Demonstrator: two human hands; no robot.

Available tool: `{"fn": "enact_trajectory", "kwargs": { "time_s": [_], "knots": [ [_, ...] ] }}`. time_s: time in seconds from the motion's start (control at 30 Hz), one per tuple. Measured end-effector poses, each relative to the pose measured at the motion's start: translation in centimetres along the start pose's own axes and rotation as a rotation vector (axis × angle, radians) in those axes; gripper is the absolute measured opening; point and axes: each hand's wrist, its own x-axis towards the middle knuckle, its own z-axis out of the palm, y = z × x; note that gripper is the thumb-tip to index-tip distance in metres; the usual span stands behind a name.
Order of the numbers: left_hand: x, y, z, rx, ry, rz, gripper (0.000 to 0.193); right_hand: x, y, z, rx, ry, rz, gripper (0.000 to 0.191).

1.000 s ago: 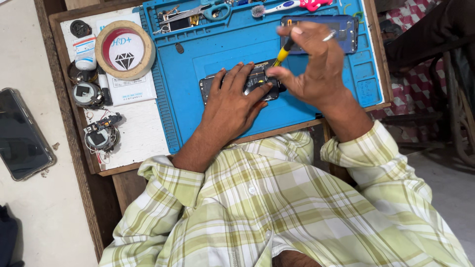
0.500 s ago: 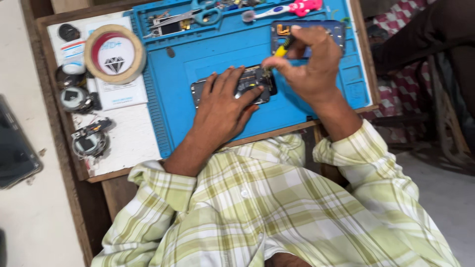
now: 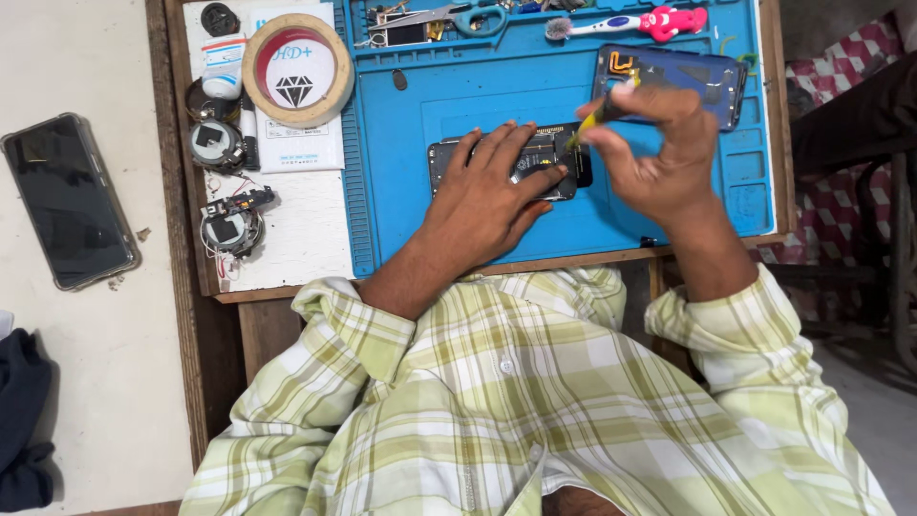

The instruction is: The person uses a yellow-handled screwdriver to remove screws from a disassembled smartphone on a blue work mat. They repeatedly loosen and remove screws from the phone's internal frame while another person sits nearby.

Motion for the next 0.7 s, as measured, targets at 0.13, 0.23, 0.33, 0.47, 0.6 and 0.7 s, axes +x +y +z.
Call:
{"fn": "enact_trajectory", "kwargs": {
  "time_s": [0.13,0.23,0.33,0.47,0.6,0.7],
  "knots": [
    [0.0,-0.1,0.2,0.007,0.010,0.024,0.041,0.4,0.1,-0.1,-0.236,0.085,-0.109,0.058],
    [-0.1,-0.2,0.3,0.016,0.001,0.009,0.040,0.5,-0.1,0.2,-0.027,0.034,-0.087,0.048],
    [-0.1,-0.1,0.3,0.011,-0.008,0.007,0.040,0.8,-0.7,-0.2,-0.335,0.107,-0.151,0.065],
    [0.0,-0.1,0.2,0.007,-0.007,0.006,0.040,1.2,-1.3,0.2,-0.163,0.009,-0.158,0.050],
    [-0.1,0.0,0.1,0.013,0.004,0.020,0.041,1.3,-0.9,-0.2,-0.344,0.073,-0.091,0.062],
    [0.0,-0.1,0.1,0.001,-0.009,0.001,0.041,0.6,-0.7,-0.2,-0.103,-0.004,-0.152,0.054]
  ]
}}
